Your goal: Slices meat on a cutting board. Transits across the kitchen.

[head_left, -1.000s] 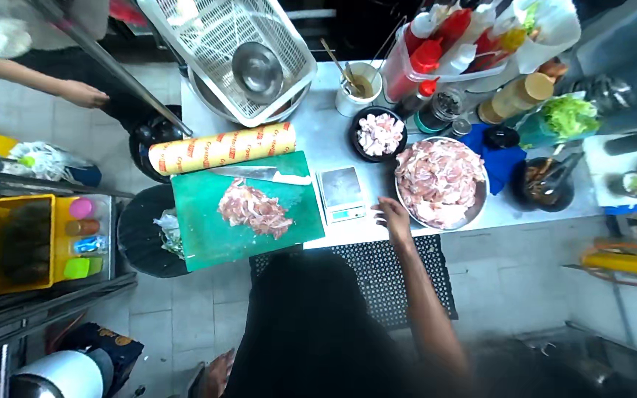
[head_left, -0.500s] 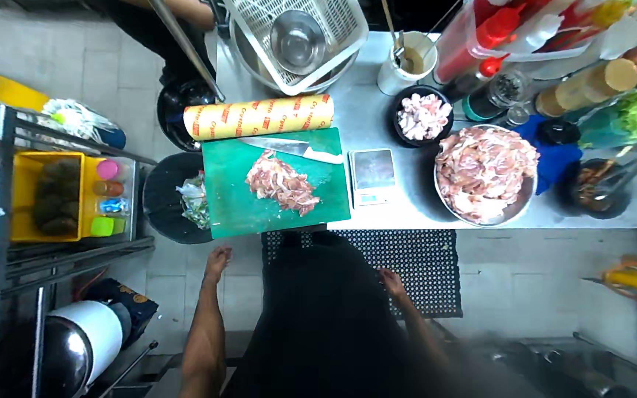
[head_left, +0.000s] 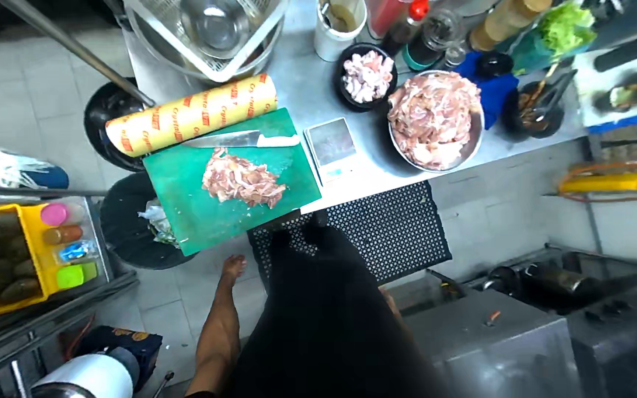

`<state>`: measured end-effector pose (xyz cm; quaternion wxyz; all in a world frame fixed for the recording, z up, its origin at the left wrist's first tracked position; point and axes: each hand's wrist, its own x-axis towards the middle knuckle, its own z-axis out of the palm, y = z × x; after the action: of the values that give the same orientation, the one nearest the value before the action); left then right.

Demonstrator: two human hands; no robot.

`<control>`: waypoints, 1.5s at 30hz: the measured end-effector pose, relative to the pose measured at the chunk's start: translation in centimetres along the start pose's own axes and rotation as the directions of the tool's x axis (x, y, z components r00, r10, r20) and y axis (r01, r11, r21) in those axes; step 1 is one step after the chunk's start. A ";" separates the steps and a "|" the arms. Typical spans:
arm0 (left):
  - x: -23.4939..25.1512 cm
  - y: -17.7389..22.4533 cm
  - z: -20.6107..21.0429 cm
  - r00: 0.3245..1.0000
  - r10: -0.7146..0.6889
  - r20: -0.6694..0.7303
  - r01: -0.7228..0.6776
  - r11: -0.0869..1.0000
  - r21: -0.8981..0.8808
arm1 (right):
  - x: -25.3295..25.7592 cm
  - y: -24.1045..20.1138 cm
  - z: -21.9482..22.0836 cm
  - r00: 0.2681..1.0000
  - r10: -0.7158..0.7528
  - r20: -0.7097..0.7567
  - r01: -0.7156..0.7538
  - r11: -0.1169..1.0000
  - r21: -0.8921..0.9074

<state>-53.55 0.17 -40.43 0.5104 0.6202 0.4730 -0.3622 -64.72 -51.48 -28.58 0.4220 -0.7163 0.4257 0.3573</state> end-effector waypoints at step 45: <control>-18.7 32.1 111.2 0.741 0.046 0.670 -0.669 0.142 0.730 | 10.4 19.6 -67.6 0.870 0.491 -0.032 -0.249 0.496 0.832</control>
<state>-24.50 -113.45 -37.76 0.2004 0.7750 -0.1705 -0.5745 -68.30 -121.64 -17.26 0.5507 -0.3763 0.7372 0.1080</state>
